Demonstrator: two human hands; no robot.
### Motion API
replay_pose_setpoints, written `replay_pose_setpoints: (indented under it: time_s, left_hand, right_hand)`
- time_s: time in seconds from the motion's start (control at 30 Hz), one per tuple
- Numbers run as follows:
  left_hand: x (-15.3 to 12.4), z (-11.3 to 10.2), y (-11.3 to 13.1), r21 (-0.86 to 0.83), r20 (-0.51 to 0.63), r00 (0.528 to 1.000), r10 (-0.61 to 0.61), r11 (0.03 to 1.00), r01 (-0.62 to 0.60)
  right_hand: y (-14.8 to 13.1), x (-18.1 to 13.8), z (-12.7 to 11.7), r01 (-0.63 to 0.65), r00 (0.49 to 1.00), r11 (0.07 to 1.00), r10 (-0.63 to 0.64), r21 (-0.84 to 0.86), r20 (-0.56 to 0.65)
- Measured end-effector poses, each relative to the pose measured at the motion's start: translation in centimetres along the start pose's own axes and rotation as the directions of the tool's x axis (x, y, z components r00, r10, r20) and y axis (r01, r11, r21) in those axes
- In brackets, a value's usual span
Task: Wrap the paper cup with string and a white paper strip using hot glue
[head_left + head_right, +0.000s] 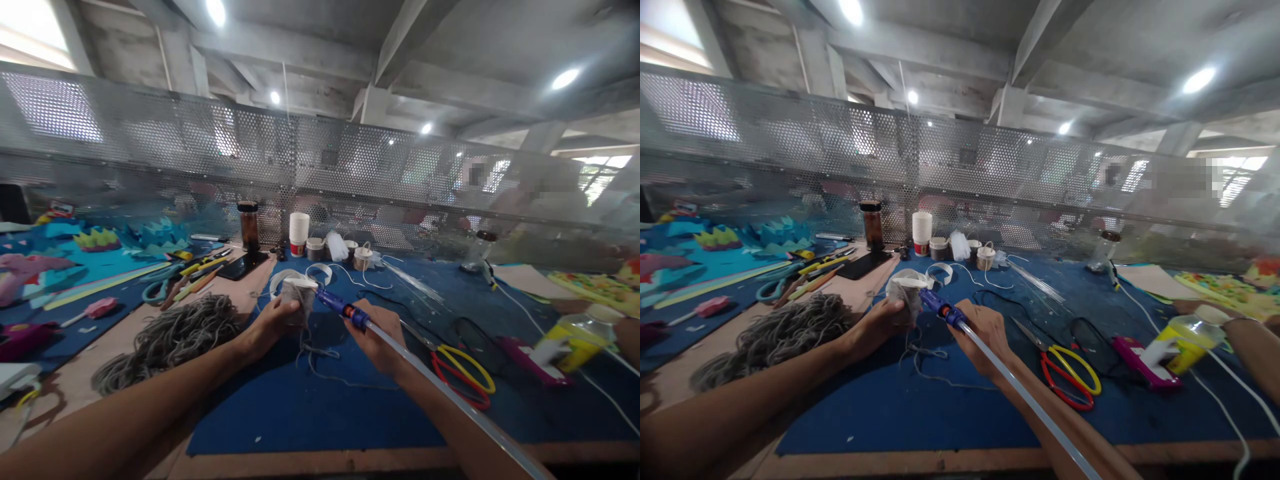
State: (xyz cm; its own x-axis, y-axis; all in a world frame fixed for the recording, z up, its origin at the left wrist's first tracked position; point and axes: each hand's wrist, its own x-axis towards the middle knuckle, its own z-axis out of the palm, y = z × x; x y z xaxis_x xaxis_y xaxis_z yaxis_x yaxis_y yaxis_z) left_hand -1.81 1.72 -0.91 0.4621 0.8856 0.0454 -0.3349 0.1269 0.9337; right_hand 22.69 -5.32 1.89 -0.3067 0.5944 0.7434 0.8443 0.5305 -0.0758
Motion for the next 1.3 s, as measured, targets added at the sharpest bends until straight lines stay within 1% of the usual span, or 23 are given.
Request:
replay_pose_setpoints:
  time_s: [0.2,0.37,0.47,0.6,0.77,0.87,1.1,1.3]
  left_hand:
    - [-0.02,-0.18,0.00,-0.024,0.010,1.000,-0.010,1.000,0.010]
    - [-0.24,-0.27,0.10,-0.049,0.058,0.998,-0.034,0.998,0.037]
    - [-0.26,-0.39,0.04,-0.082,0.062,0.997,-0.047,0.995,0.052]
    - [-0.14,-0.64,-0.10,-0.133,0.050,0.997,-0.059,0.989,0.065]
    - [-0.30,-0.57,0.20,-0.153,0.062,0.993,-0.098,0.982,0.107]
    - [-0.42,-0.49,0.38,-0.171,0.081,0.992,-0.095,0.979,0.108]
    - [-0.29,-0.83,0.19,-0.190,0.117,0.989,-0.092,0.975,0.113]
    - [-0.30,-0.63,0.33,-0.216,0.105,0.991,-0.078,0.971,0.099]
  right_hand:
    - [0.06,0.10,-0.01,-0.004,1.000,1.000,0.004,-0.009,-0.022]
    - [0.29,0.12,0.09,-0.040,0.999,0.998,0.039,-0.044,-0.017]
    - [0.29,-0.02,0.09,-0.050,0.999,0.999,0.050,-0.006,-0.018]
    - [0.25,-0.16,0.05,-0.031,0.999,0.999,0.032,0.036,-0.012]
    - [0.14,0.03,-0.03,-0.048,0.999,0.999,0.048,0.013,-0.004]
    - [0.14,0.12,-0.03,-0.053,0.999,0.999,0.053,-0.011,-0.011]
    - [0.23,0.10,-0.01,-0.049,0.999,0.999,0.049,0.000,-0.015]
    - [0.20,0.10,-0.02,-0.051,0.999,0.999,0.050,-0.013,-0.016]
